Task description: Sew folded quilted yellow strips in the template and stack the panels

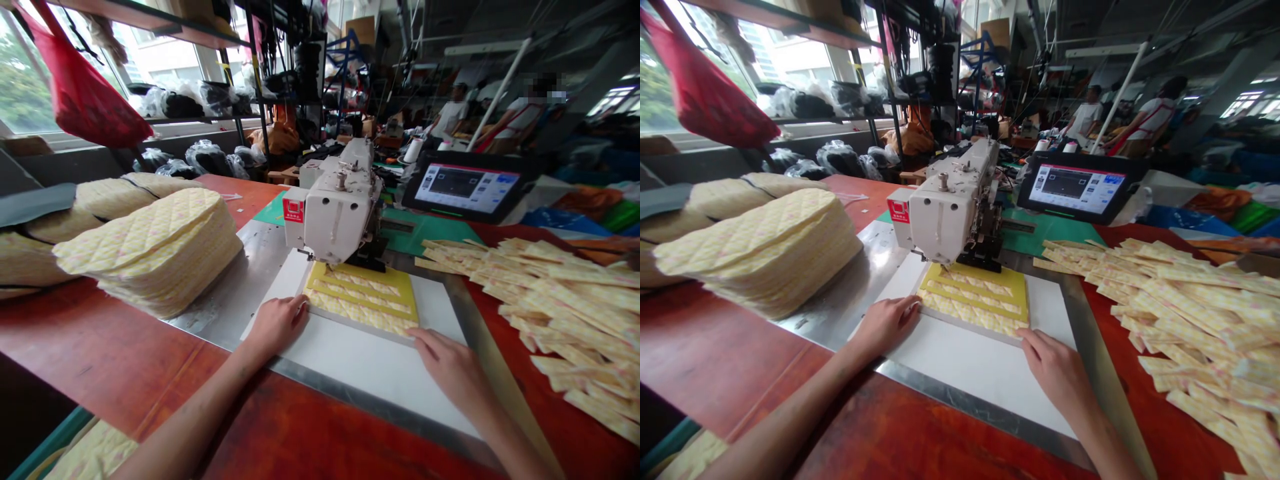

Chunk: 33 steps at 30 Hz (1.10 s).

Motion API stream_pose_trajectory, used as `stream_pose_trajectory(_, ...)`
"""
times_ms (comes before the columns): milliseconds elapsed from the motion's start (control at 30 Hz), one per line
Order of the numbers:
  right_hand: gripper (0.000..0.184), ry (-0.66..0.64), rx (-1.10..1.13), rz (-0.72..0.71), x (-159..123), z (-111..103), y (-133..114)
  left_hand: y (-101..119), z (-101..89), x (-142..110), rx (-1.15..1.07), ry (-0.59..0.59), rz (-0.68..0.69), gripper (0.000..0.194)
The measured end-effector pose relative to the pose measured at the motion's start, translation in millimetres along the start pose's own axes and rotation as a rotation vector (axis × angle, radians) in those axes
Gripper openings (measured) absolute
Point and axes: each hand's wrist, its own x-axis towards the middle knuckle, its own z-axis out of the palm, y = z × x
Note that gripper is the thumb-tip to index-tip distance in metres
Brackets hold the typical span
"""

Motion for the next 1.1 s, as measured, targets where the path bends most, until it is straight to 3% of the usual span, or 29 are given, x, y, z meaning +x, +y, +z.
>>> stream_pose_trajectory(833,0.028,-0.008,0.01,0.06,0,1,-3,2,-5.1,0,-0.012,-0.035,-0.023,0.026)
stream_pose_trajectory(1100,0.028,0.03,0.144,0.17,3,-4,-12,2,-4.2,-1,-0.033,-0.045,-0.026,0.029)
